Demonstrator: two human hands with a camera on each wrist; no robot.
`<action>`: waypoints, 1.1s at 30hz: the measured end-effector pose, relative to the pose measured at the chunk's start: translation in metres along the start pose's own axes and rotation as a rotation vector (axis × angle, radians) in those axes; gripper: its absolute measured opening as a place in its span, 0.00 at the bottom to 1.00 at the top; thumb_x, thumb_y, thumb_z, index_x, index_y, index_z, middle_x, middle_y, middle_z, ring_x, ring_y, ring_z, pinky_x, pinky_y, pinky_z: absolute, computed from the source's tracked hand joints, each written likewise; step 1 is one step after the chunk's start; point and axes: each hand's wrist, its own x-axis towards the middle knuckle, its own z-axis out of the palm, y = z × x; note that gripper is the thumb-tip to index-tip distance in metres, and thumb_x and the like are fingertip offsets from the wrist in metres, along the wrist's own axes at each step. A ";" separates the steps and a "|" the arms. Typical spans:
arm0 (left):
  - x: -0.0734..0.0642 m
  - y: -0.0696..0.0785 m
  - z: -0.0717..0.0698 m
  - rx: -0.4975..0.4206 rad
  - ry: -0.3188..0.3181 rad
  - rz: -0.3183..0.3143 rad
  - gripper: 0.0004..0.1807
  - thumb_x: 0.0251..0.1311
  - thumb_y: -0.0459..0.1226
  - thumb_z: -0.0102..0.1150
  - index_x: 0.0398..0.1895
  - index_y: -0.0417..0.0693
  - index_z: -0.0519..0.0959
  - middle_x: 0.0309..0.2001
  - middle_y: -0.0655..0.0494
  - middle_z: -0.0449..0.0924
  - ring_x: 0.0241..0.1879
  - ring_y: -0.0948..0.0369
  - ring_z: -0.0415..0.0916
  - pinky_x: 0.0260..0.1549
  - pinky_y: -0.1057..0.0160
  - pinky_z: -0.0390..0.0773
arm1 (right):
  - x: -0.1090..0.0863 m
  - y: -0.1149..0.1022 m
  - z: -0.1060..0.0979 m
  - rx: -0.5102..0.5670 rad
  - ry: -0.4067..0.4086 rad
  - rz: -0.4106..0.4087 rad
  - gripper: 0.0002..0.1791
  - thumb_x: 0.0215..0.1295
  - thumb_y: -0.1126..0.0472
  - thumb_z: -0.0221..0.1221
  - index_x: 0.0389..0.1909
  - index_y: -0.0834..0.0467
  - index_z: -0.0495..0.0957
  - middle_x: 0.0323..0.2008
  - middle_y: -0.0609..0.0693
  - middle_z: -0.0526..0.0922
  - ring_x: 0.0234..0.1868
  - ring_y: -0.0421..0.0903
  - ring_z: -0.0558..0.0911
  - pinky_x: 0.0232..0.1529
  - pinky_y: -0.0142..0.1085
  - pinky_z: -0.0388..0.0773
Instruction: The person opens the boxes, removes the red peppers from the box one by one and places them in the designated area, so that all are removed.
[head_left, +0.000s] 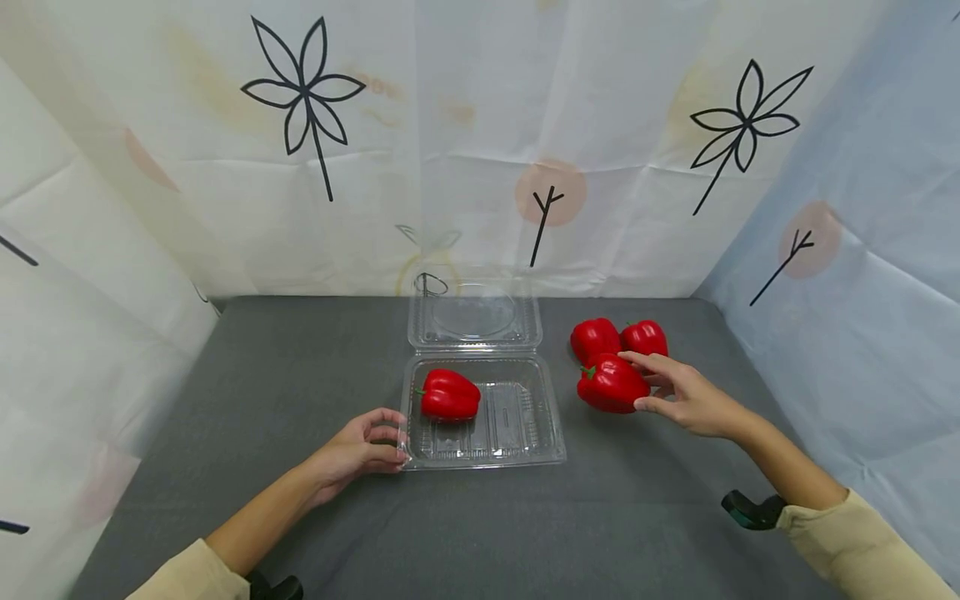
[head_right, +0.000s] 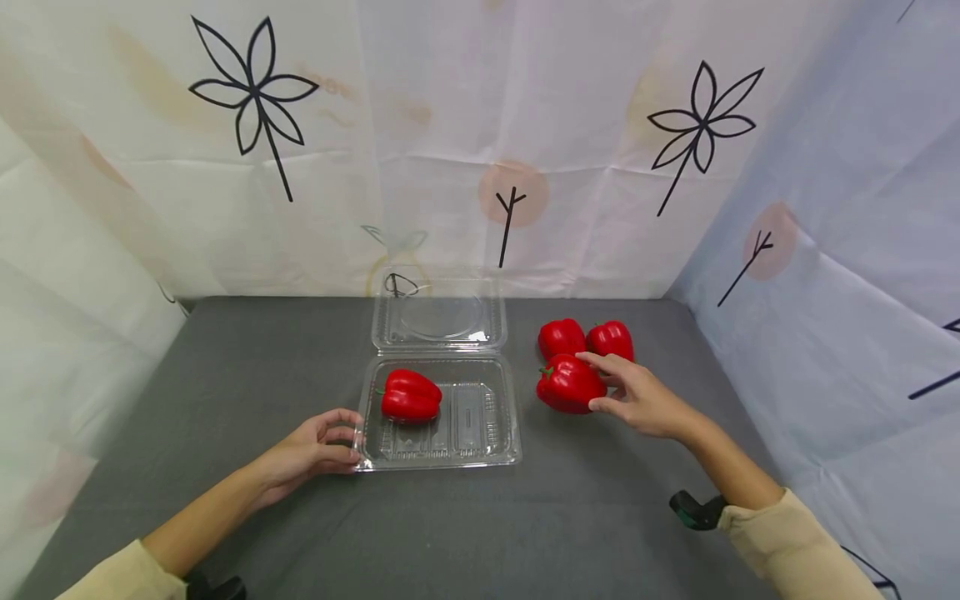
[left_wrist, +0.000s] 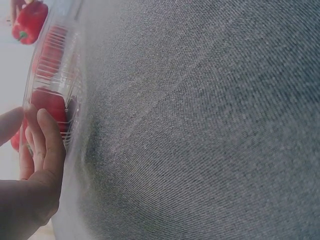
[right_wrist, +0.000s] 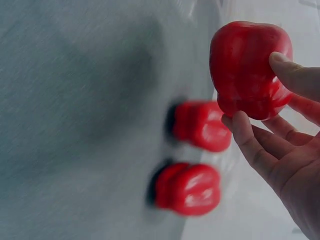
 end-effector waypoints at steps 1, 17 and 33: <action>0.000 0.000 0.000 0.000 -0.004 0.005 0.31 0.57 0.27 0.68 0.61 0.34 0.63 0.44 0.47 0.78 0.35 0.58 0.81 0.43 0.57 0.84 | -0.003 0.003 -0.001 -0.001 0.012 0.013 0.36 0.60 0.68 0.67 0.69 0.66 0.65 0.61 0.67 0.72 0.51 0.65 0.81 0.42 0.36 0.84; 0.001 0.002 -0.001 0.016 0.008 -0.007 0.31 0.57 0.28 0.67 0.61 0.35 0.63 0.46 0.45 0.78 0.36 0.57 0.82 0.44 0.57 0.84 | -0.049 0.055 -0.009 -0.020 0.103 0.176 0.37 0.61 0.71 0.66 0.69 0.71 0.62 0.64 0.73 0.68 0.54 0.68 0.78 0.47 0.26 0.79; 0.000 0.000 -0.001 0.006 -0.004 0.003 0.31 0.57 0.27 0.67 0.61 0.34 0.63 0.46 0.45 0.78 0.36 0.58 0.82 0.44 0.57 0.84 | -0.069 0.080 -0.001 0.094 0.107 0.276 0.37 0.64 0.70 0.63 0.70 0.72 0.57 0.58 0.78 0.68 0.45 0.66 0.83 0.39 0.26 0.81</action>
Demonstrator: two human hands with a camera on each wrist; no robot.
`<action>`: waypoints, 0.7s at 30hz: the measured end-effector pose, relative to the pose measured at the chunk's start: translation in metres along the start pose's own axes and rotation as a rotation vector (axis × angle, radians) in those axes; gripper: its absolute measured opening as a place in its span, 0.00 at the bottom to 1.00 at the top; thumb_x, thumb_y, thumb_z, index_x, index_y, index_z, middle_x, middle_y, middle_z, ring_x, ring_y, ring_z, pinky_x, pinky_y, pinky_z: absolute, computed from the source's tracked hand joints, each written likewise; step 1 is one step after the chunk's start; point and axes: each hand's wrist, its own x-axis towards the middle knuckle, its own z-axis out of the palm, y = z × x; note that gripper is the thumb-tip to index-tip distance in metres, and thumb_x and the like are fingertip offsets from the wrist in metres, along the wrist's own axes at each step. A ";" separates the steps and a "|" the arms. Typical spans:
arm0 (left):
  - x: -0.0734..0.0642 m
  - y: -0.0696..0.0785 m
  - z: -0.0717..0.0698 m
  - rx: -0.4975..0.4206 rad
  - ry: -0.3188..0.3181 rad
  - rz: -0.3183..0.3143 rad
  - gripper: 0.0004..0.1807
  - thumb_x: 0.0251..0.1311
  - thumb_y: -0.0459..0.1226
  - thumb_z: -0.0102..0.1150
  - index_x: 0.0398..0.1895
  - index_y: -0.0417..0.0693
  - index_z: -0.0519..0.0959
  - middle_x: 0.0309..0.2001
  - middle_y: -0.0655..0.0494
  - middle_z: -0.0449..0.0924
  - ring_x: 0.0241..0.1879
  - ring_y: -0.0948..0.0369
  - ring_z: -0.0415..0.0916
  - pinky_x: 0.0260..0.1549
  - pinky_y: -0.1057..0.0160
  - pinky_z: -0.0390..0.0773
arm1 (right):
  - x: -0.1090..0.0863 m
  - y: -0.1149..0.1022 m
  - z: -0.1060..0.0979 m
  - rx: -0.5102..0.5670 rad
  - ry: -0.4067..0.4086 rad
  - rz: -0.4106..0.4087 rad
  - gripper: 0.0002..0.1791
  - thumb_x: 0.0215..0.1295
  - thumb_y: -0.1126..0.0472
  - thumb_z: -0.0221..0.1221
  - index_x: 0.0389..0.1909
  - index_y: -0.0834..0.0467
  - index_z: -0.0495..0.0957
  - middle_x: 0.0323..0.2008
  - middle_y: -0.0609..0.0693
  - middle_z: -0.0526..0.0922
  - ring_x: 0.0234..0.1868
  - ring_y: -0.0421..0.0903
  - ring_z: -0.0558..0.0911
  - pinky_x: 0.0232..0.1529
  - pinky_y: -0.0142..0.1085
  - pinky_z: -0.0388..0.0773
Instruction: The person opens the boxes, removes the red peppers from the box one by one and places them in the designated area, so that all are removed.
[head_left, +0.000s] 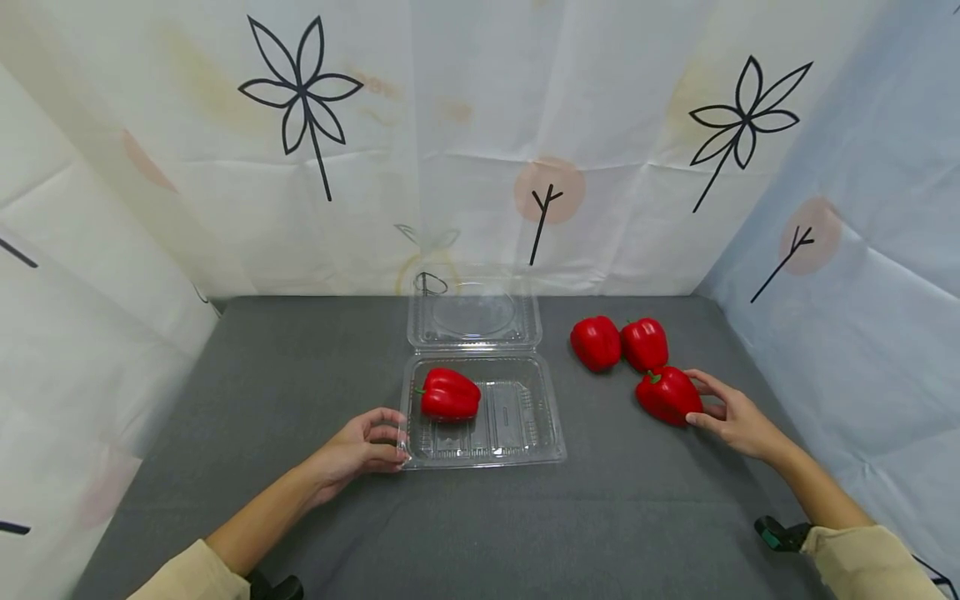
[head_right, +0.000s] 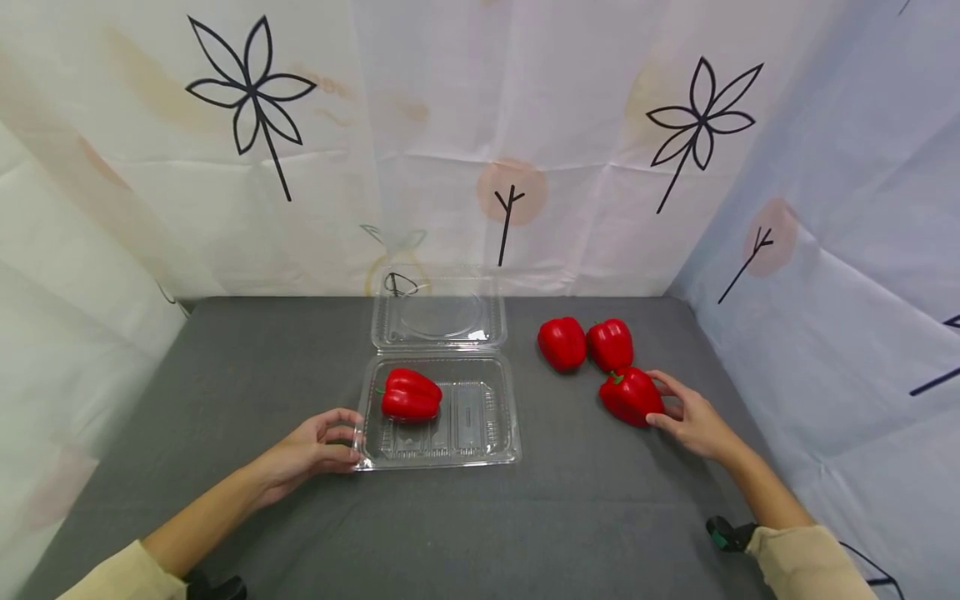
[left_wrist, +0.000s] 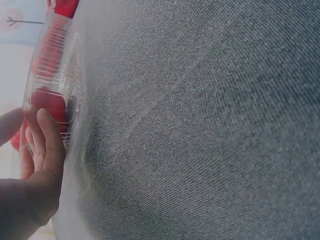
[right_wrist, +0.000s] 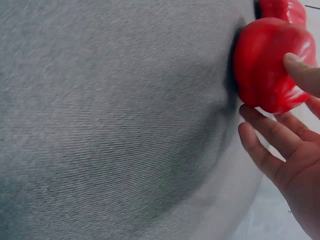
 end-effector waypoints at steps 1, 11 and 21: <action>0.000 0.000 0.000 -0.001 0.004 -0.002 0.31 0.57 0.27 0.67 0.61 0.34 0.63 0.45 0.46 0.78 0.36 0.58 0.82 0.43 0.57 0.84 | -0.001 0.001 0.000 0.015 -0.001 0.001 0.37 0.64 0.71 0.63 0.70 0.72 0.56 0.58 0.78 0.68 0.45 0.64 0.84 0.39 0.26 0.81; 0.001 -0.001 0.000 0.002 0.002 -0.003 0.31 0.57 0.28 0.68 0.61 0.35 0.63 0.46 0.45 0.78 0.37 0.57 0.82 0.44 0.57 0.84 | -0.001 0.005 -0.001 0.030 -0.004 0.024 0.38 0.65 0.70 0.63 0.71 0.71 0.55 0.61 0.79 0.66 0.47 0.66 0.83 0.40 0.27 0.81; 0.002 -0.002 0.001 0.002 0.010 -0.009 0.31 0.57 0.28 0.68 0.61 0.35 0.63 0.48 0.42 0.78 0.37 0.58 0.82 0.44 0.57 0.84 | 0.008 -0.005 -0.011 -0.040 -0.072 0.043 0.40 0.62 0.67 0.66 0.70 0.71 0.57 0.65 0.75 0.64 0.59 0.75 0.70 0.48 0.49 0.82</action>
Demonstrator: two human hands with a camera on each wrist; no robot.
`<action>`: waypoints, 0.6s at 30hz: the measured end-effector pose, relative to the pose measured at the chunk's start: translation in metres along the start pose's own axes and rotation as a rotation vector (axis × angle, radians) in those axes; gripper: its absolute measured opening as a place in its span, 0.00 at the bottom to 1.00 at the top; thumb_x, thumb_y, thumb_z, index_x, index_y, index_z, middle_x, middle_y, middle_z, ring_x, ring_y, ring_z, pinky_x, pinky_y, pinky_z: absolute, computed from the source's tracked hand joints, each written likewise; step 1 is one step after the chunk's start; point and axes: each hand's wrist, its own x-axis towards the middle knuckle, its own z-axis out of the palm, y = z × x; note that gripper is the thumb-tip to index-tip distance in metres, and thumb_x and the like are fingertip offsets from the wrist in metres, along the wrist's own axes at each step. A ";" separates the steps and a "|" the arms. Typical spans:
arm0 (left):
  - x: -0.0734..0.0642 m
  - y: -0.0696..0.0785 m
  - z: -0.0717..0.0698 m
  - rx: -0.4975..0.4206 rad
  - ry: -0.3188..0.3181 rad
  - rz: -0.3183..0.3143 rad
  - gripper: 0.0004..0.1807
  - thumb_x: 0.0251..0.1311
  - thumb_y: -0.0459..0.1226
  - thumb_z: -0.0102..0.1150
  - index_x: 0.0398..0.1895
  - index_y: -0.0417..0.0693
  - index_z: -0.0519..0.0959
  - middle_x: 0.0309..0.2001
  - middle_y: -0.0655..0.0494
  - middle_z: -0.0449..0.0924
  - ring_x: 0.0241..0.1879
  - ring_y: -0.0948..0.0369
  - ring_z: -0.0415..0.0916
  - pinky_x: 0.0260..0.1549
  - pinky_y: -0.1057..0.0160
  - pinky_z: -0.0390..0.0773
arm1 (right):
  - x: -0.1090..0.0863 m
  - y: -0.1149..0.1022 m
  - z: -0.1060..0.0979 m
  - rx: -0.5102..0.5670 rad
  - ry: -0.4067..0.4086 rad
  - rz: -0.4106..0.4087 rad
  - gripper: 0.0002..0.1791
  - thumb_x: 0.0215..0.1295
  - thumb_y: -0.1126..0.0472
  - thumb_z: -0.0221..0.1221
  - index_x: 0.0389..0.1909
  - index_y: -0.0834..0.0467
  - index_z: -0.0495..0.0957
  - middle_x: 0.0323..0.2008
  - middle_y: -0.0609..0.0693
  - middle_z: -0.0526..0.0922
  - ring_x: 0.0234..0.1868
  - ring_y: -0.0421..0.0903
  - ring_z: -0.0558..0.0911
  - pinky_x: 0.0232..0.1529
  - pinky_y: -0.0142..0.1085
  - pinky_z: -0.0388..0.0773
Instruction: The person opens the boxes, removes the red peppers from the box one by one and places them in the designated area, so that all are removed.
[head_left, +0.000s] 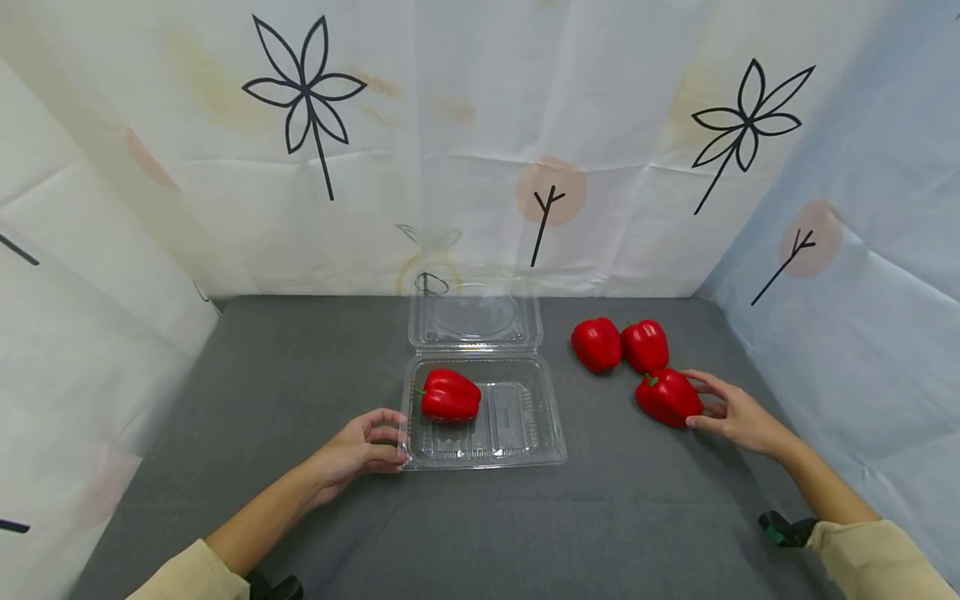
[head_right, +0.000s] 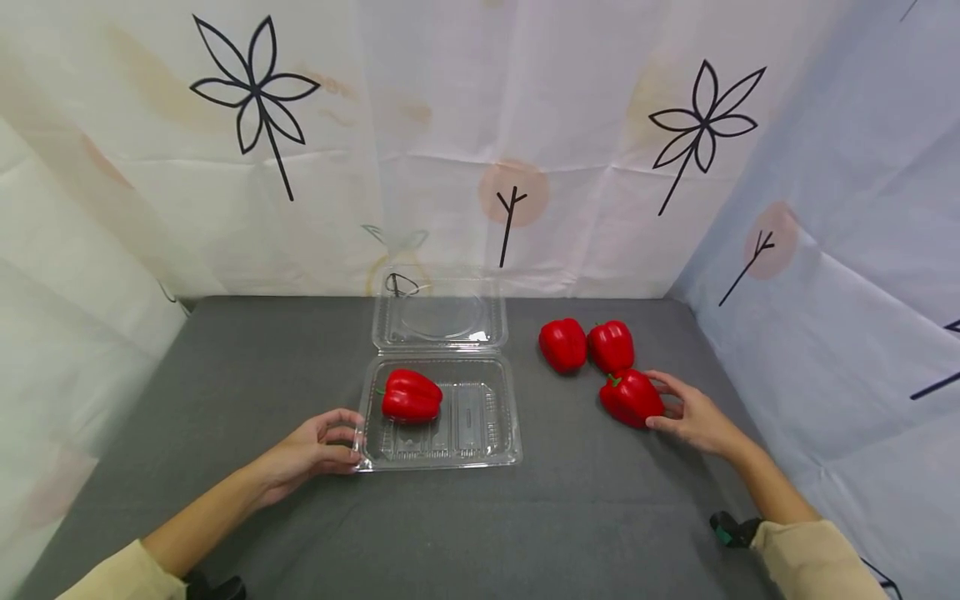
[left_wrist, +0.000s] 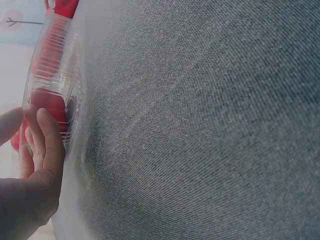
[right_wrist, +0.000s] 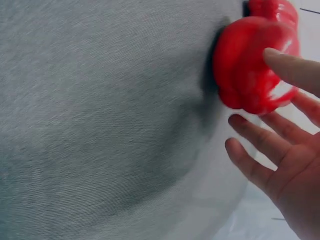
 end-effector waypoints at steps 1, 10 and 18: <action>0.000 0.000 0.000 -0.001 0.002 -0.002 0.31 0.57 0.28 0.68 0.61 0.35 0.63 0.48 0.42 0.78 0.37 0.57 0.82 0.44 0.56 0.84 | 0.002 -0.001 0.000 -0.018 0.002 -0.005 0.41 0.61 0.67 0.67 0.70 0.71 0.57 0.65 0.75 0.63 0.59 0.76 0.71 0.49 0.54 0.81; -0.001 0.001 -0.001 0.003 -0.007 -0.004 0.31 0.58 0.29 0.68 0.61 0.35 0.63 0.48 0.42 0.78 0.37 0.57 0.82 0.45 0.56 0.84 | 0.021 -0.033 0.003 -0.124 0.065 -0.012 0.47 0.61 0.57 0.68 0.74 0.65 0.54 0.71 0.71 0.58 0.65 0.74 0.65 0.56 0.72 0.66; -0.003 0.002 0.000 0.003 -0.027 0.011 0.31 0.59 0.28 0.66 0.63 0.35 0.62 0.49 0.42 0.77 0.39 0.57 0.82 0.46 0.55 0.83 | 0.053 -0.072 0.018 -0.097 0.049 -0.092 0.45 0.63 0.55 0.67 0.76 0.57 0.55 0.73 0.64 0.59 0.68 0.68 0.65 0.57 0.70 0.67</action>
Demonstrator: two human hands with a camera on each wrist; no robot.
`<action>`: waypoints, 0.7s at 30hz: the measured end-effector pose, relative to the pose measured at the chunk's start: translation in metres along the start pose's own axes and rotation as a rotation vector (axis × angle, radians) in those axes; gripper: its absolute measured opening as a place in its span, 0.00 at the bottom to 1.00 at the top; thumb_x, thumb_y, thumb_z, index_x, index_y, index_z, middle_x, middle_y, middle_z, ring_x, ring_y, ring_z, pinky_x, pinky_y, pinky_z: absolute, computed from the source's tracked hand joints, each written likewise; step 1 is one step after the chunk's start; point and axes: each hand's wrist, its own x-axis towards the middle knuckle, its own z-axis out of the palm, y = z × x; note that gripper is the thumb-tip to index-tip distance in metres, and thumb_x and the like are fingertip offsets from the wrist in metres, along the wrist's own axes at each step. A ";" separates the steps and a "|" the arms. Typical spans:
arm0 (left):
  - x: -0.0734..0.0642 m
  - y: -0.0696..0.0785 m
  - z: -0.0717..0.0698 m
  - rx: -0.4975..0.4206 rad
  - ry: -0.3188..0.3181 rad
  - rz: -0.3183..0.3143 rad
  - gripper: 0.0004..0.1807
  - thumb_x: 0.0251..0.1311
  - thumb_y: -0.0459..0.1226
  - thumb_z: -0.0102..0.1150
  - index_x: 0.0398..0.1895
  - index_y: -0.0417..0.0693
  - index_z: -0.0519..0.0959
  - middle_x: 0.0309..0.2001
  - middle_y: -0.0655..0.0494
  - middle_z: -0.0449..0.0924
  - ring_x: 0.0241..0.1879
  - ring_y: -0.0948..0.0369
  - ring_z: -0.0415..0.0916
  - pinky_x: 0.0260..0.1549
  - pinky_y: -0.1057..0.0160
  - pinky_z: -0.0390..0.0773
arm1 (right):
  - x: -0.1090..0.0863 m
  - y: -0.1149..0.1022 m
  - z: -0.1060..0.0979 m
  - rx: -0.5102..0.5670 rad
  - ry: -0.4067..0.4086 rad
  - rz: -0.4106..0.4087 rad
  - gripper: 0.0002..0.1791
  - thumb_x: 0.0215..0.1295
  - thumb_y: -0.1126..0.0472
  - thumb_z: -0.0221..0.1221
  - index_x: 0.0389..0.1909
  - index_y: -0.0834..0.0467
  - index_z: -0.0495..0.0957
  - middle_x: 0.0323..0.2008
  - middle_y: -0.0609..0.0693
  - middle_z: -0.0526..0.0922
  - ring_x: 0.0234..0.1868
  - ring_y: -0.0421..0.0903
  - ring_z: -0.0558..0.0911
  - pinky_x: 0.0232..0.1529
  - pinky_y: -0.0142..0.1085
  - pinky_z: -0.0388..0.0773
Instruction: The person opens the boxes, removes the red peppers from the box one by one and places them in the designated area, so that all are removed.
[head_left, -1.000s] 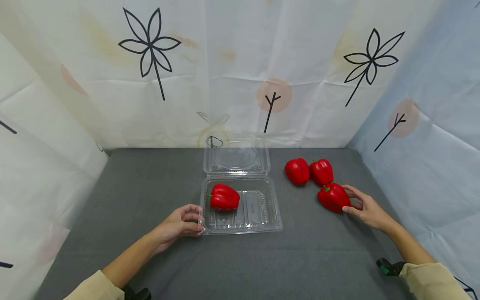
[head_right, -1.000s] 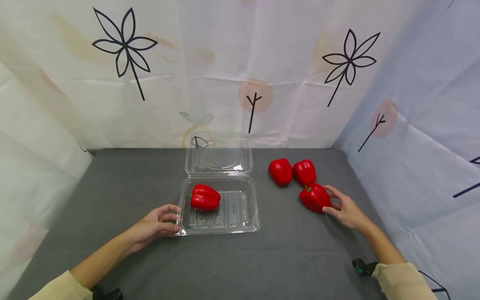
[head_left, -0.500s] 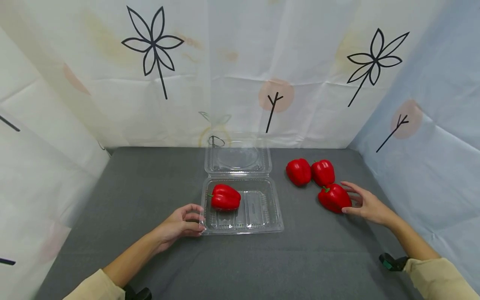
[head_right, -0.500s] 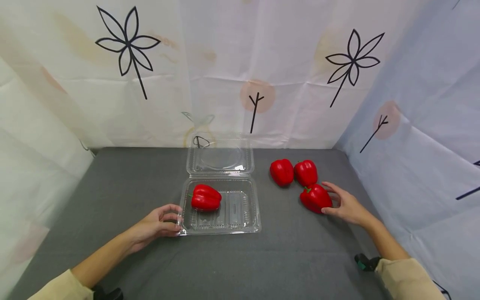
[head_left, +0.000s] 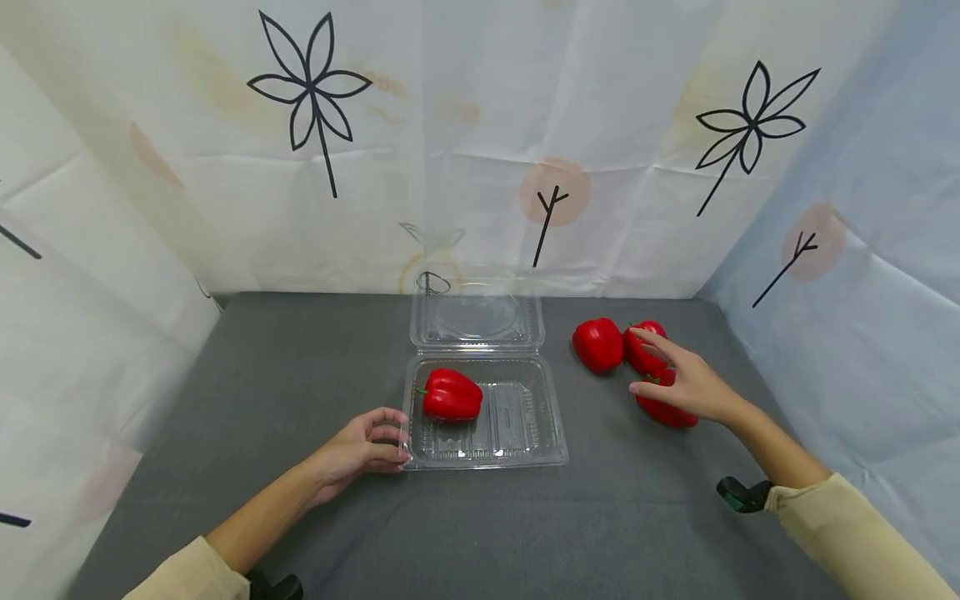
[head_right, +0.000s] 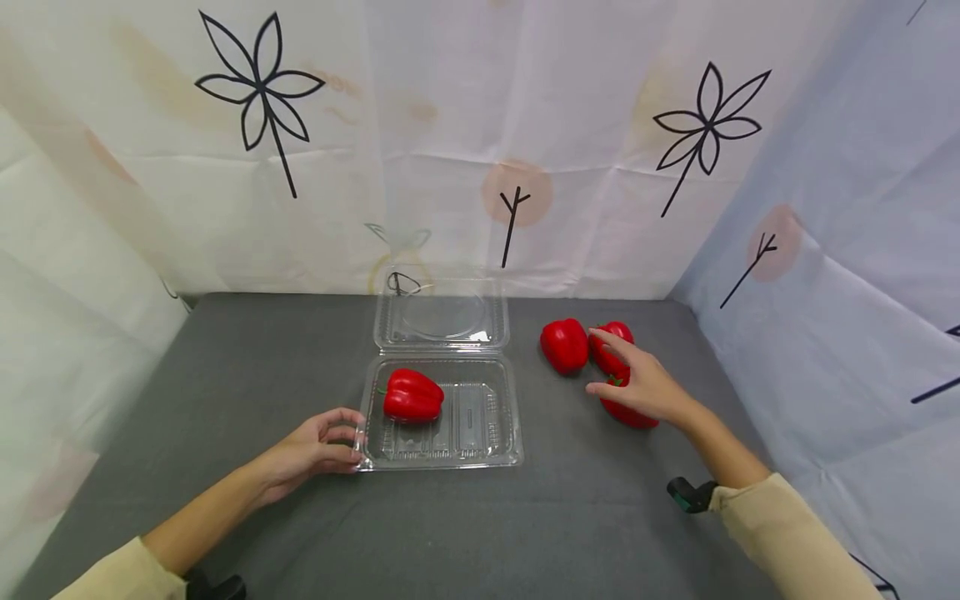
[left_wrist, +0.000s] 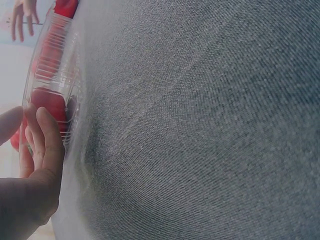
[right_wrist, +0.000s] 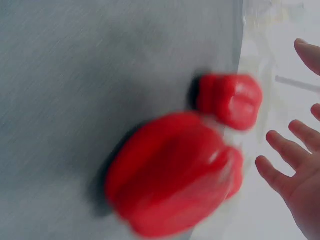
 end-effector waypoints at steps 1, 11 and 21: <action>0.000 0.000 0.000 0.000 0.001 0.001 0.31 0.59 0.28 0.66 0.63 0.35 0.62 0.49 0.42 0.77 0.39 0.57 0.82 0.46 0.55 0.83 | 0.005 -0.005 0.003 0.000 -0.005 -0.017 0.45 0.63 0.55 0.68 0.76 0.57 0.55 0.73 0.63 0.60 0.68 0.67 0.66 0.57 0.69 0.67; 0.002 -0.007 -0.003 -0.006 -0.010 0.017 0.30 0.57 0.28 0.67 0.60 0.36 0.63 0.46 0.45 0.77 0.38 0.57 0.82 0.45 0.56 0.84 | 0.054 -0.055 0.039 0.011 -0.105 -0.203 0.48 0.57 0.53 0.72 0.75 0.55 0.58 0.72 0.56 0.64 0.69 0.59 0.68 0.62 0.62 0.69; 0.003 -0.009 -0.004 -0.004 -0.012 0.024 0.31 0.57 0.28 0.68 0.60 0.35 0.63 0.47 0.42 0.77 0.38 0.56 0.82 0.45 0.56 0.84 | 0.085 -0.087 0.087 0.097 -0.267 -0.343 0.46 0.58 0.56 0.71 0.75 0.58 0.59 0.72 0.58 0.65 0.66 0.62 0.72 0.59 0.61 0.72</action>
